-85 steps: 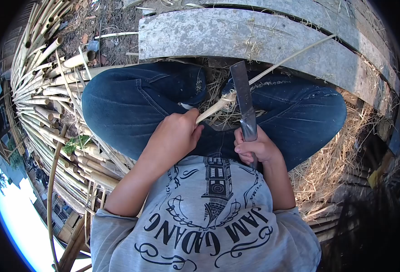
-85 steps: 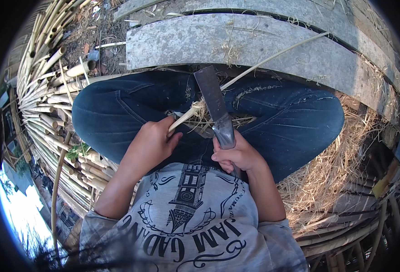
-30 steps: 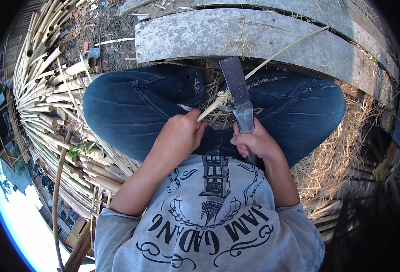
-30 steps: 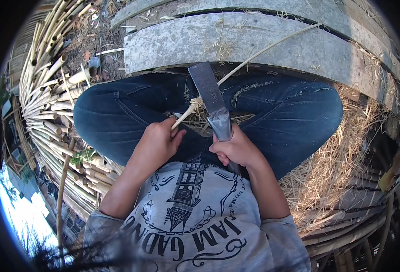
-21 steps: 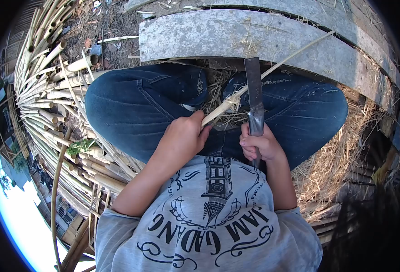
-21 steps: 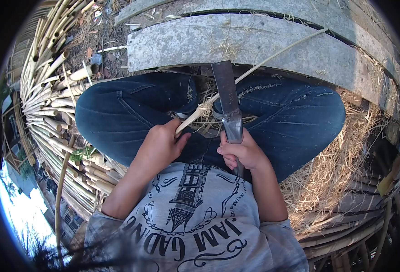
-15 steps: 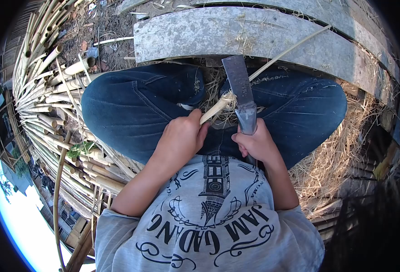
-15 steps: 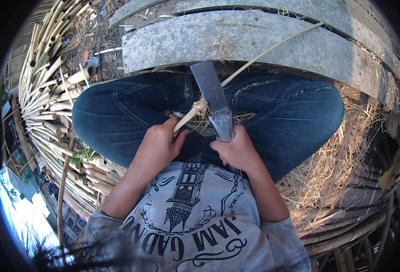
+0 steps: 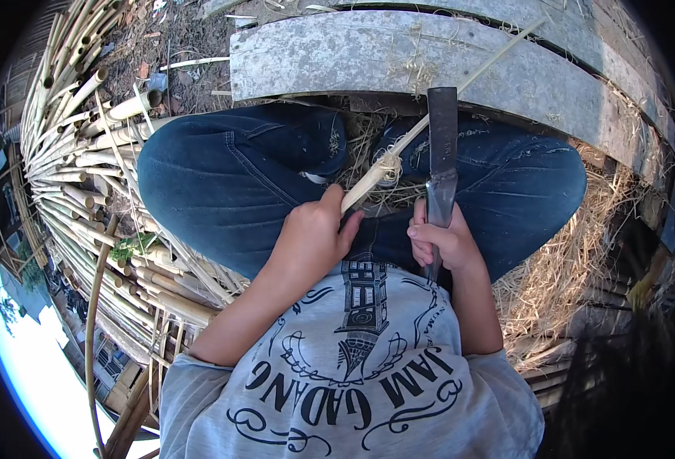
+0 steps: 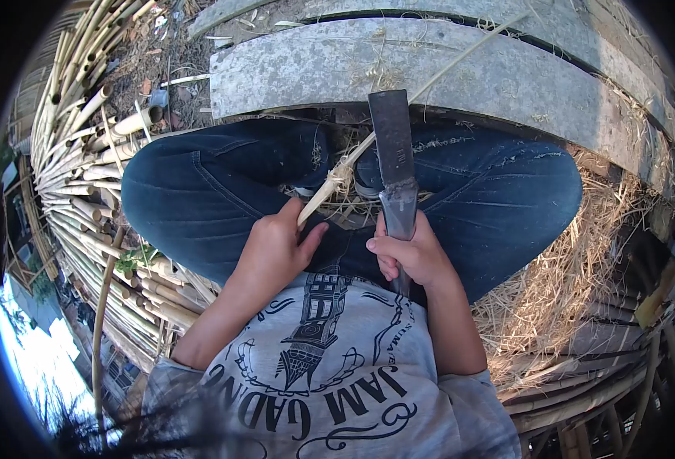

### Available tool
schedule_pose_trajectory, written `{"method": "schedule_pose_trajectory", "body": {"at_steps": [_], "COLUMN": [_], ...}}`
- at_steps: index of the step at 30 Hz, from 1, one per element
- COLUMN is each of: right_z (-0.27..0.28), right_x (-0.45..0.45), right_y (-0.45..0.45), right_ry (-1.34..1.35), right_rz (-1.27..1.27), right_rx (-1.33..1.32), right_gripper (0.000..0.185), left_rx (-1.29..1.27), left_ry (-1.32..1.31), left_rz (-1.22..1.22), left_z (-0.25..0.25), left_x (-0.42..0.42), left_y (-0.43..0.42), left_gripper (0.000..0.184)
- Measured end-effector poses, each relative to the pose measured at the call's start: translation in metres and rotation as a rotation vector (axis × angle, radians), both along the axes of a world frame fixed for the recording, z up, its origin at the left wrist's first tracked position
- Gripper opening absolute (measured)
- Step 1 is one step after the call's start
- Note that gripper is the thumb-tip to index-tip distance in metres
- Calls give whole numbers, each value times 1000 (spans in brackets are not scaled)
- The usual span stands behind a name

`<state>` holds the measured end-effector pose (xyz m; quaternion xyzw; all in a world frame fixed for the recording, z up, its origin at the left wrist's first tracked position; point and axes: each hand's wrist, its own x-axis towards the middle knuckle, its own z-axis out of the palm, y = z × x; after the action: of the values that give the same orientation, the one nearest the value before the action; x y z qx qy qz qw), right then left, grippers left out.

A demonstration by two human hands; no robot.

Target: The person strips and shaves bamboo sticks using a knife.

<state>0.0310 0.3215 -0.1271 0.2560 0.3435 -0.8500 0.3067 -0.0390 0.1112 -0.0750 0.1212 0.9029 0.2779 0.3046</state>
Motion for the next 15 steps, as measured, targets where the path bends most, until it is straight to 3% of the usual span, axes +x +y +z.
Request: {"method": "schedule_pose_trajectory", "body": {"at_steps": [8,15], "right_z": [11,10], "right_x": [-14,-30], "right_y": [-13,-20], "right_ry": [154,120], "right_rz": [-165,-228], "right_rx": [434,444], "right_gripper": [23,22], "left_rx": [-65,-47], "left_ry": [215,228], "left_rz": [-182,-184], "left_z": [-3,-2], "left_x": [8,11], "left_y": [4,0], "left_gripper": [35,35]}}
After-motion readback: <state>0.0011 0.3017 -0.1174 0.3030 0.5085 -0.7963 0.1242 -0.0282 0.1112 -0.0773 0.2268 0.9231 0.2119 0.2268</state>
